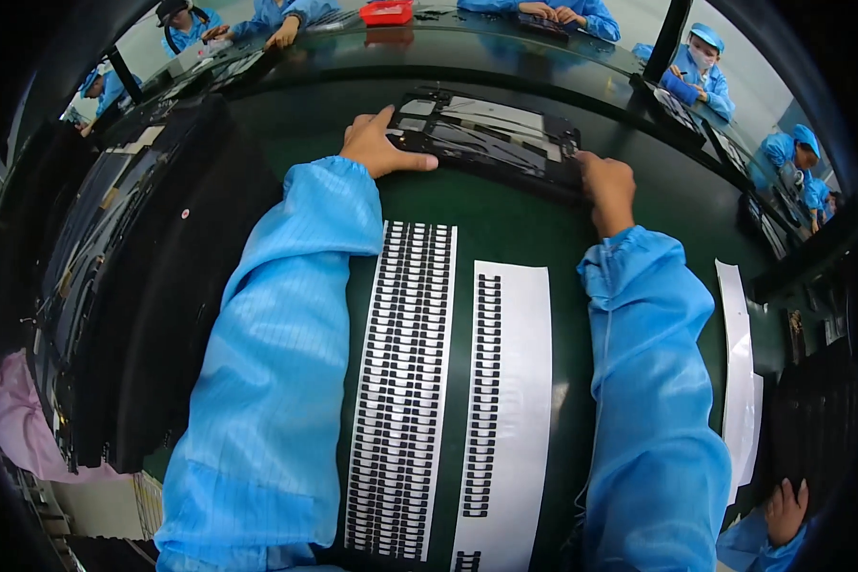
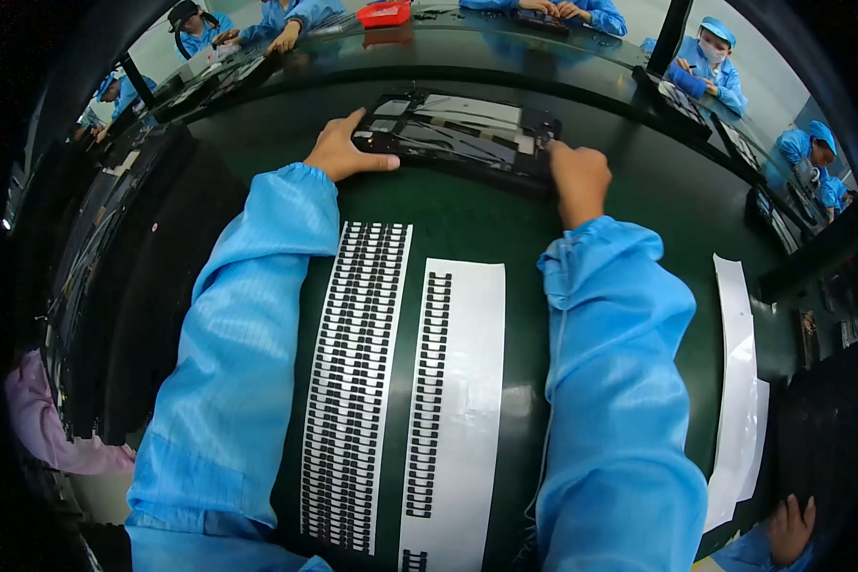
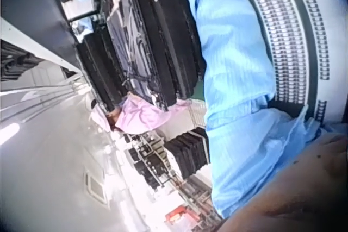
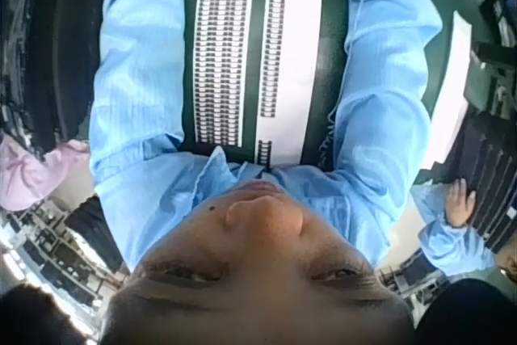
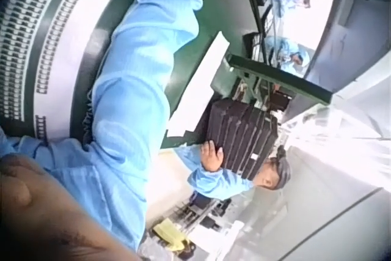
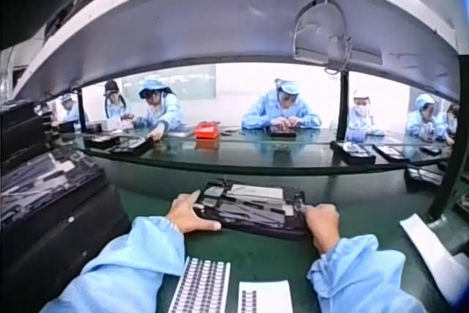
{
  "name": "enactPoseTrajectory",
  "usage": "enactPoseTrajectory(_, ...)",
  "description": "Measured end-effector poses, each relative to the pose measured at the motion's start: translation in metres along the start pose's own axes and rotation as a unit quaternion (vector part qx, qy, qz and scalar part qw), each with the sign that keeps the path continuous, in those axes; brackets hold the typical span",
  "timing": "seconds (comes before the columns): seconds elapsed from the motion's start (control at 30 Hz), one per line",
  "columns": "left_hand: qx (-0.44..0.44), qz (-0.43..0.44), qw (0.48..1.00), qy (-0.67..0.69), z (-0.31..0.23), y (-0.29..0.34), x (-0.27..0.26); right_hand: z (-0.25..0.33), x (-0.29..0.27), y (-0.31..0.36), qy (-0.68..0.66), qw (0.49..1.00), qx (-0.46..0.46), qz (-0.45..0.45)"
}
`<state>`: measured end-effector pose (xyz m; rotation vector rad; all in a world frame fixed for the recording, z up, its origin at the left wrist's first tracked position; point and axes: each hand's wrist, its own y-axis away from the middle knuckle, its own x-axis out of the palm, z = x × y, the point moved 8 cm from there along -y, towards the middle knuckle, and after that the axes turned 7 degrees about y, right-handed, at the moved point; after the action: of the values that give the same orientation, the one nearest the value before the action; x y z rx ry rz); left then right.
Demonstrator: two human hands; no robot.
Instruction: The person peels and applies internal labels and adhesive strips to electronic device chassis by hand on an assembly line.
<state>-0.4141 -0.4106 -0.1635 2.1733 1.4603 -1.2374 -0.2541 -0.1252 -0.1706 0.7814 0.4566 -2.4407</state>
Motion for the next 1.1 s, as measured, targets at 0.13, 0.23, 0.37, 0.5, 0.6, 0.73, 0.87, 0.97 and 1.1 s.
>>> enactPoseTrajectory(0.13,0.005,0.063,0.998,0.022,-0.004,0.011,0.010,-0.014,-0.007,0.013,-0.107,0.989,0.035,0.096)
enactPoseTrajectory(0.23,0.017,0.047,0.999,0.017,0.002,0.010,0.015,-0.007,-0.009,0.017,-0.015,0.997,-0.063,0.039)
enactPoseTrajectory(0.37,-0.029,0.076,0.988,0.134,0.015,0.000,0.017,-0.014,-0.005,0.020,0.019,0.998,-0.020,0.057)
enactPoseTrajectory(0.5,-0.078,0.017,0.996,0.045,0.010,-0.006,0.021,-0.015,0.005,0.017,-0.063,0.995,-0.010,0.083)
enactPoseTrajectory(0.6,-0.010,0.092,0.950,0.297,-0.002,0.003,0.018,0.003,0.019,0.033,-0.181,0.980,0.028,0.076)
enactPoseTrajectory(0.73,0.060,-0.045,0.873,0.481,-0.027,0.017,-0.015,0.012,0.008,0.032,-0.415,0.906,0.045,0.070)
enactPoseTrajectory(0.87,0.192,-0.143,0.868,0.435,-0.094,0.032,-0.069,0.043,-0.045,0.040,-0.486,0.871,-0.037,0.063)
enactPoseTrajectory(0.97,0.247,-0.138,0.888,0.362,-0.141,0.057,-0.091,0.042,-0.077,0.044,-0.506,0.851,-0.072,0.119)
enactPoseTrajectory(1.1,0.220,0.033,0.834,0.506,-0.172,0.102,-0.092,0.018,-0.140,0.058,-0.544,0.823,-0.028,0.161)
